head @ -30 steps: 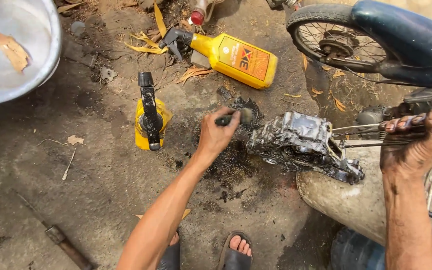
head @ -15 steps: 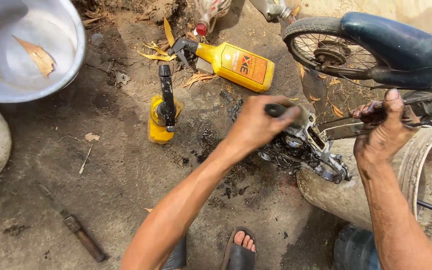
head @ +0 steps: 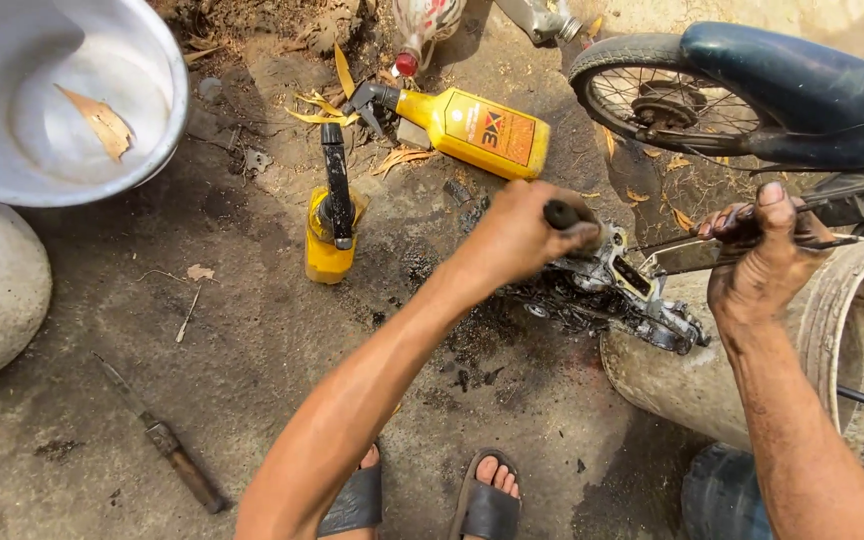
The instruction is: Cleaning a motorcycle engine casing using a brush and a spray bottle with cleaning solution.
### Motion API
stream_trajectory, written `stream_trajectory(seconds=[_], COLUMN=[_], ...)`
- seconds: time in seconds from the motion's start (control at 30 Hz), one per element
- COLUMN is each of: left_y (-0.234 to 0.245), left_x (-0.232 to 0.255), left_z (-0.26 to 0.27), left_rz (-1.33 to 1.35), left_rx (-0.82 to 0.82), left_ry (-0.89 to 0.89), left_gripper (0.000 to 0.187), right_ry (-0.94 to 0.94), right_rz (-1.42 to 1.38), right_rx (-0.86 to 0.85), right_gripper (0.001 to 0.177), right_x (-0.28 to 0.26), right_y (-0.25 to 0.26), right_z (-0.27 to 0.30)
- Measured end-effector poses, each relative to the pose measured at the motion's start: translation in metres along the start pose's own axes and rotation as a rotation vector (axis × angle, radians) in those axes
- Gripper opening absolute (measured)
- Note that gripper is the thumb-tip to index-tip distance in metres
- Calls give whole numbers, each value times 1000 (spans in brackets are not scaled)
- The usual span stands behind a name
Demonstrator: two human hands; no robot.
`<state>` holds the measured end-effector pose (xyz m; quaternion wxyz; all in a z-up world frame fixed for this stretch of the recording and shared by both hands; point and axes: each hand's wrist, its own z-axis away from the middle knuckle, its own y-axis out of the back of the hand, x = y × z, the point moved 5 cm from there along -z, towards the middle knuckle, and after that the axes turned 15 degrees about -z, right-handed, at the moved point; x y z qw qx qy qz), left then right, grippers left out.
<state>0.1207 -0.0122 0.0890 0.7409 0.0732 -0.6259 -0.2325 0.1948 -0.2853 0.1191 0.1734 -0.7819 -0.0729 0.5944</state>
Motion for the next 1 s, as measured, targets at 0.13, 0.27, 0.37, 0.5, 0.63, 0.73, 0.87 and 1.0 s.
stream_trajectory(seconds=[0.13, 0.27, 0.37, 0.5, 0.63, 0.73, 0.87, 1.0], left_y=[-7, -15, -29, -26, -30, -25, -49, -32], left_x=[-26, 10, -10, 1, -12, -8, 32, 32], left_z=[-10, 19, 3, 3, -22, -8, 4, -11], left_rz=[-229, -98, -317, -504, -479, -556, -437, -623], left_rx=[141, 1, 55, 166, 66, 215, 321, 137], left_ry=[-119, -256, -462, -554, -419, -574, -791, -550], left_gripper=[14, 18, 10, 17, 11, 13, 25, 12], right_ry=[33, 26, -12, -14, 5, -6, 22, 14], right_rz=[64, 54, 35, 59, 126, 100, 166, 134], right_rx=[65, 49, 87, 123, 46, 126, 48, 110], right_gripper=[35, 32, 39, 36, 50, 45, 50, 44], right_x=[1, 5, 6, 8, 7, 5, 6, -3], right_y=[3, 1, -1, 8, 19, 10, 3, 2], right_z=[-6, -13, -17, -28, -30, -24, -21, -22])
